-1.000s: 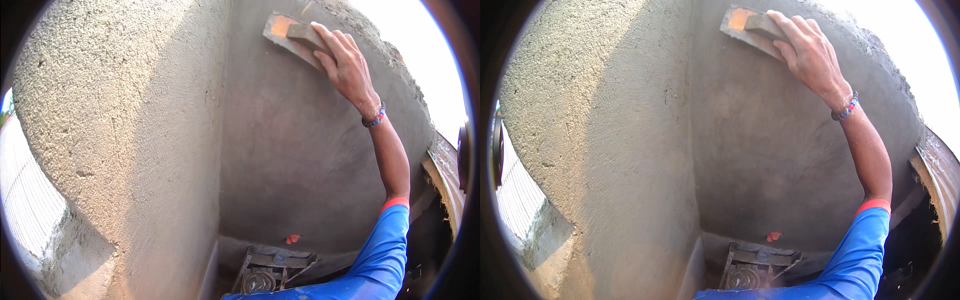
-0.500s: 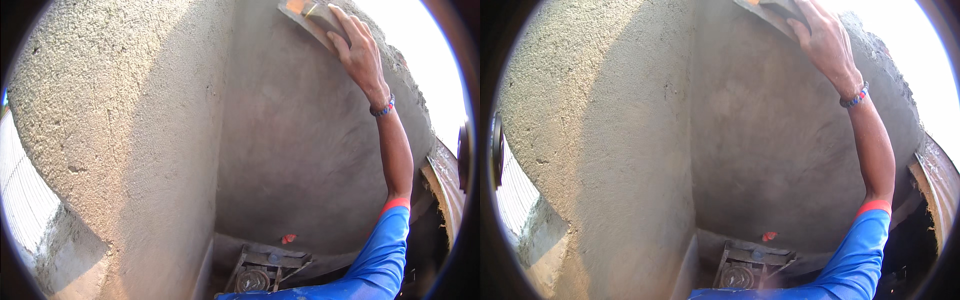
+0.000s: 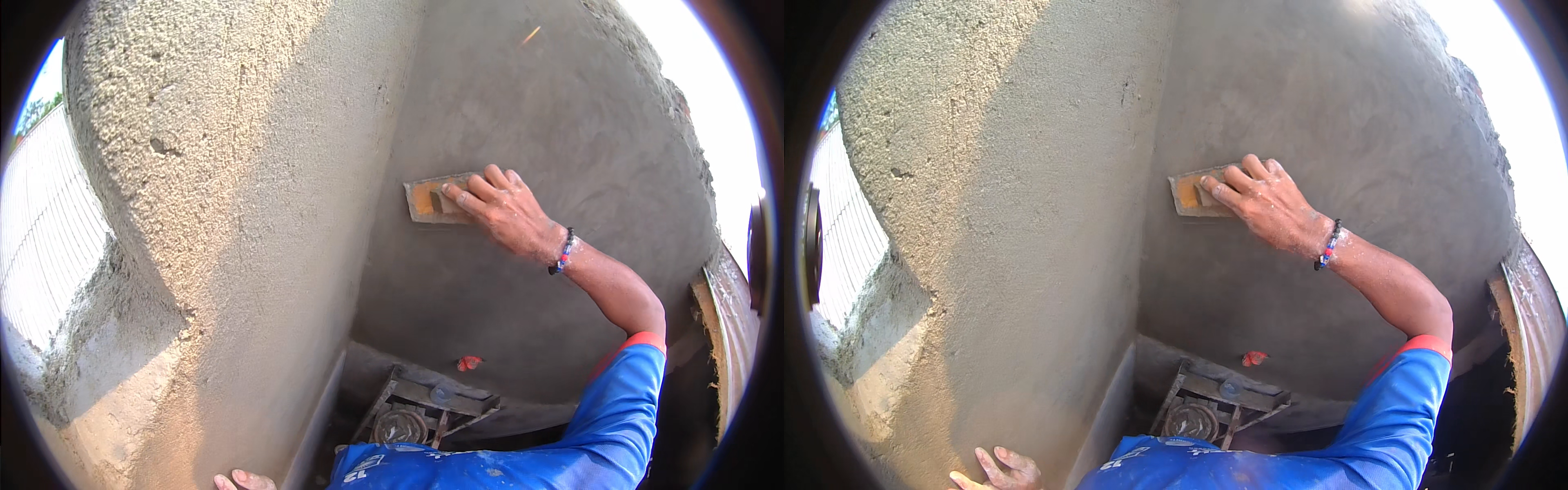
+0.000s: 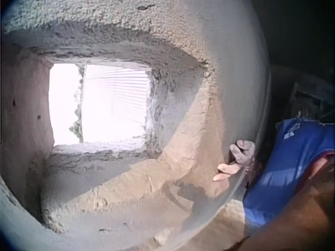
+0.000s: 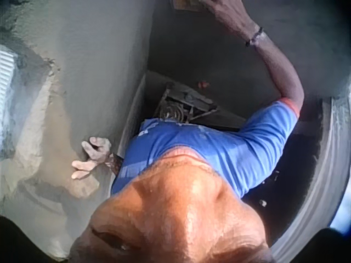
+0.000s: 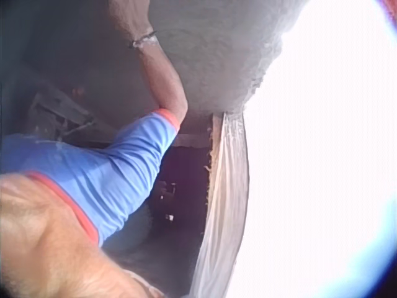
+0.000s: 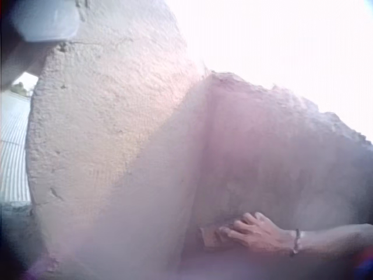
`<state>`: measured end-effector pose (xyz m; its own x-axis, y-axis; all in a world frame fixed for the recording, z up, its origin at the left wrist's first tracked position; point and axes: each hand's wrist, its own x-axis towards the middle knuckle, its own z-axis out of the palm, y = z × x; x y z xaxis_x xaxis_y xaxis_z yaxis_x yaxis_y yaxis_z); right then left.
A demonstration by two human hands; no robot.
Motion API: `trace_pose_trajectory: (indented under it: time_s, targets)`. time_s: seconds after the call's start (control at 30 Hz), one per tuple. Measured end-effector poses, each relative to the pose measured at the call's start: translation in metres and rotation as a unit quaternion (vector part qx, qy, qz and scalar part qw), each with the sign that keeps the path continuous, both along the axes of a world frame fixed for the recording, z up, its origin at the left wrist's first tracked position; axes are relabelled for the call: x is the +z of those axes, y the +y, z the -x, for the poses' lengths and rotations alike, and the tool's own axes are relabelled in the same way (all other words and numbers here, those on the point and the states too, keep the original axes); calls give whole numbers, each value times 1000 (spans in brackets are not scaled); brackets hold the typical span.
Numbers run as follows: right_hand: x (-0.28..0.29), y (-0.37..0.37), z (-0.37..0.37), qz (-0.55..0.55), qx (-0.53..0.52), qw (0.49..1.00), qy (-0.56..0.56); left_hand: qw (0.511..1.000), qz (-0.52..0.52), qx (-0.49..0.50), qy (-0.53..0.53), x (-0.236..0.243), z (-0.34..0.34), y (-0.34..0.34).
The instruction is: The person smooths wet plaster onto a wall using a wooden float, working across the surface and around a fixture.
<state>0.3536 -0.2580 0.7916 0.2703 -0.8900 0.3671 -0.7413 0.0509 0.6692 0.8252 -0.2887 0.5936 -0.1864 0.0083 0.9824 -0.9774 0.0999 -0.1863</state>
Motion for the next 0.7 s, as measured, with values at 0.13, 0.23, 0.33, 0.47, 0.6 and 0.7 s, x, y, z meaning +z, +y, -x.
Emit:
trace_pose_trajectory:
  time_s: [0.13, 0.23, 0.33, 0.47, 0.6, 0.7]
  targets:
    - [130, 13, -9, 249, 47, 967, -1, 1000, -4, -8, -2, 2, 4, 2]
    - [181, -12, -7, 302, 77, 949, 53, 1000, -14, -2, -7, 2, -4, 2]
    - [130, -17, -3, 250, 66, 966, 1, 1000, -11, -2, -12, 1, 0, 5]
    - [-17, -32, -3, 106, 33, 994, -16, 1000, -11, 0, -5, 0, -10, 3]
    - [-95, -21, -9, -49, 28, 998, -21, 1000, -12, -2, 7, -1, -12, 2]
    - [-77, -11, -15, -47, 10, 995, -85, 1000, -8, 0, 12, -3, -8, 1]
